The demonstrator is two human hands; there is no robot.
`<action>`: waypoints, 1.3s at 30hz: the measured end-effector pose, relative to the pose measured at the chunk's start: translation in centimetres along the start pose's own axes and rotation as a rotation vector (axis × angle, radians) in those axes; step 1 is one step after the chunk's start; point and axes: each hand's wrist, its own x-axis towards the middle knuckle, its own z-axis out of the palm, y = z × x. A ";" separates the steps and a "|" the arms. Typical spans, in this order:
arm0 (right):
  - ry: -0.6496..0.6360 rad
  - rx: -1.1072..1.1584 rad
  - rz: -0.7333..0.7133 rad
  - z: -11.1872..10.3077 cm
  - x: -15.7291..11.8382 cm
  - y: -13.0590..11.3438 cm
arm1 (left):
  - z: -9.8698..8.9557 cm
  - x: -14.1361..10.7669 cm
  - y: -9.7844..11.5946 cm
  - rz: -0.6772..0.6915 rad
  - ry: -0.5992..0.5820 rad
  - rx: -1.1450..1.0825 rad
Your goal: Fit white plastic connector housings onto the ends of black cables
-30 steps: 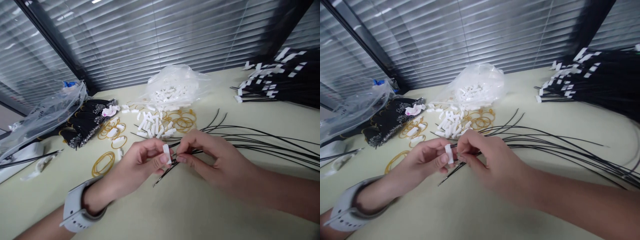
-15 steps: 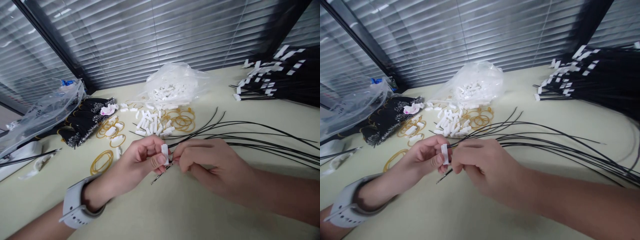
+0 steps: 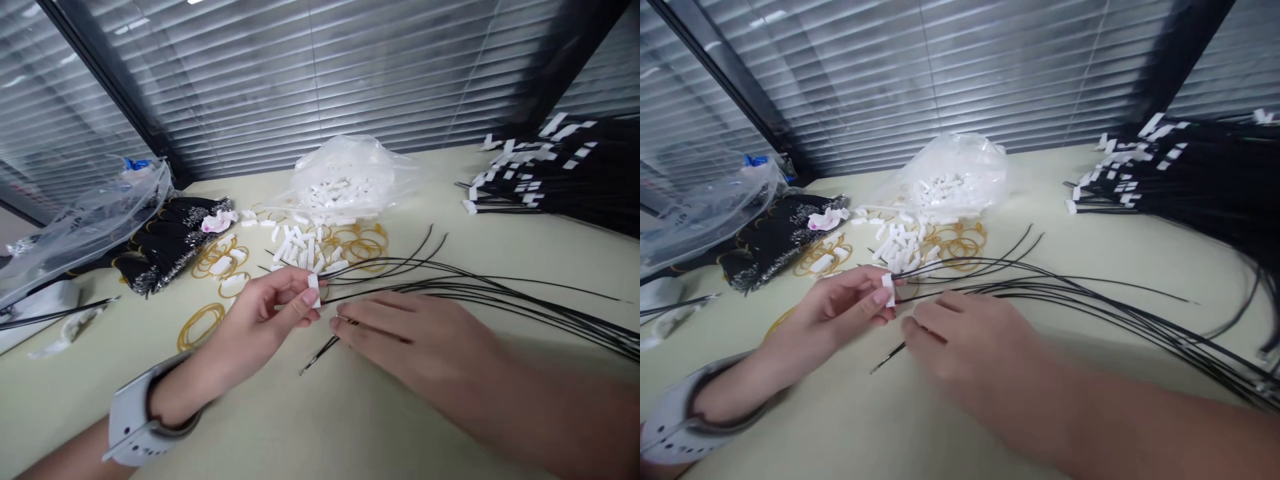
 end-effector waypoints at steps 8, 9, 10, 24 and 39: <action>-0.029 -0.076 0.005 1.2 -0.3 0.8 | 0.1 -0.4 -0.6 -0.013 -0.051 0.076; -0.002 -0.046 0.005 1.2 -0.4 0.8 | 0.1 -0.4 -0.7 -0.007 -0.064 0.076; 0.033 -0.017 0.012 1.1 -0.4 0.8 | 0.1 -0.4 -0.7 0.002 -0.077 0.072; 0.142 0.153 0.151 1.1 -0.3 0.9 | 0.0 -0.4 -0.5 -0.027 -0.178 -0.052; 0.109 0.130 0.174 1.7 -0.6 1.2 | -0.1 -0.1 -0.6 -0.054 -0.195 -0.089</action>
